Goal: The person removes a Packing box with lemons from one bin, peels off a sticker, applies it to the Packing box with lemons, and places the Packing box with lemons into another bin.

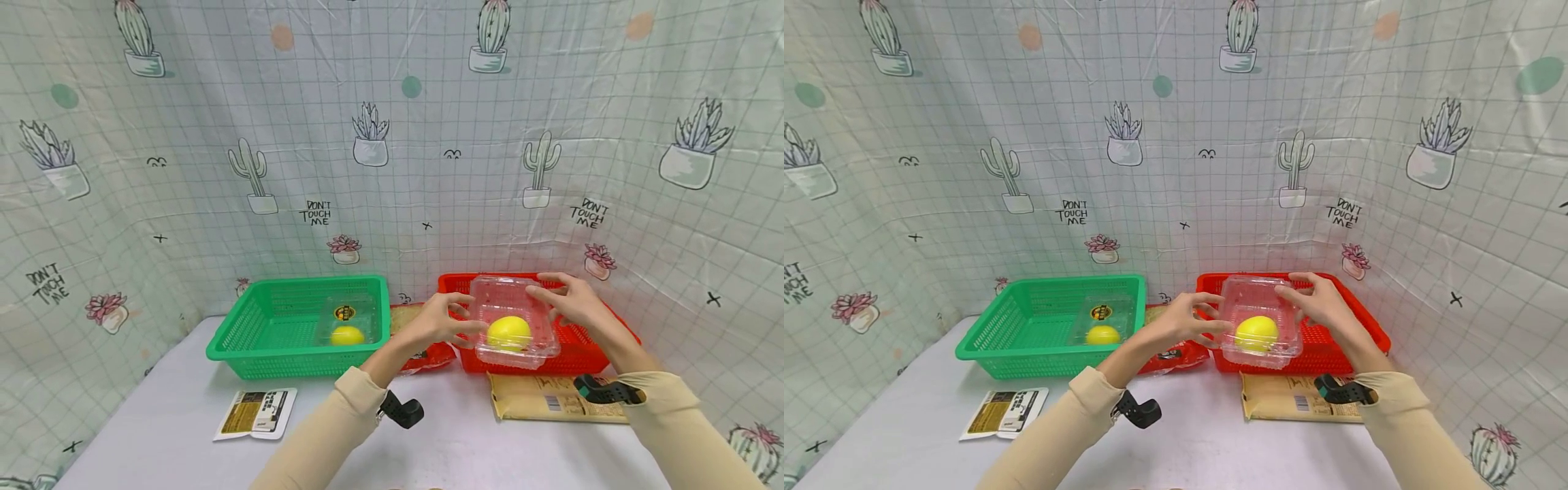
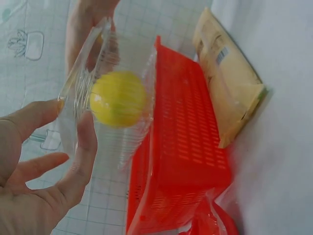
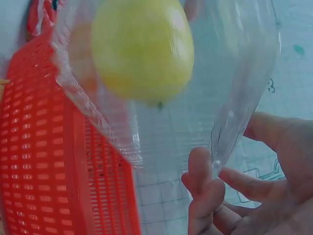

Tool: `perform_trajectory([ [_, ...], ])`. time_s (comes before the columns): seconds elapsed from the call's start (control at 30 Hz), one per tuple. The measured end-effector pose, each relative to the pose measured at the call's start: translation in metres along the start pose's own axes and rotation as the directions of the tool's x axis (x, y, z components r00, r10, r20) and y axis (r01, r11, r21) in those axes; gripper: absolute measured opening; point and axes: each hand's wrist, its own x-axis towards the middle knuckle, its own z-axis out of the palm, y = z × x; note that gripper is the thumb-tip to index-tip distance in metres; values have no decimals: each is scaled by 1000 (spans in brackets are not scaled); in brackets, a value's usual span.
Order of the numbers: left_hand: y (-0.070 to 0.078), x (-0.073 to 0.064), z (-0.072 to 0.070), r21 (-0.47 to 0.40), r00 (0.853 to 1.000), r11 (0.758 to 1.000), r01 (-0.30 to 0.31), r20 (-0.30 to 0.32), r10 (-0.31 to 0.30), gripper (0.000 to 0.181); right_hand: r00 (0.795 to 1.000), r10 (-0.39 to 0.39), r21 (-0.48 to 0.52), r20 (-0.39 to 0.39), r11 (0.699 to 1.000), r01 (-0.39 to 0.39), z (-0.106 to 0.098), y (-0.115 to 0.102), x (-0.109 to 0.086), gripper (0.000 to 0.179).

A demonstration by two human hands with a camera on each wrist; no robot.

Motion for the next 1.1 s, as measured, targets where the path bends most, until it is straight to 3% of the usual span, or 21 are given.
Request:
perform_trajectory([
  [0.2, -8, -15, -7, -13, 999, 1000, -2, 41, 2, 59, 1000, -26, -5, 2, 1000, 26, 7, 0, 3, 71],
  [0.4, -15, -36, -20, 4, 998, 1000, -7, 62, 7, 50, 995, -58, 1, 84, 998, 59, 18, 0, 0, 56],
  [0.6, -23, -51, -31, -26, 998, 1000, -18, 68, 20, 47, 988, -70, 24, 136, 997, 68, 28, -10, -11, 54],
  [0.77, -30, -66, -38, -28, 998, 999, -31, 59, 32, 51, 984, -89, 32, 152, 996, 85, 38, -15, -17, 51],
  [0.93, -38, -80, -43, -55, 994, 997, -48, 96, 53, 64, 982, -97, 42, 163, 995, 92, 45, -18, -24, 48],
  [1.1, -48, -89, -47, -94, 994, 994, -51, 88, 59, 63, 975, -100, 82, 200, 993, 86, 49, -22, -32, 46],
])
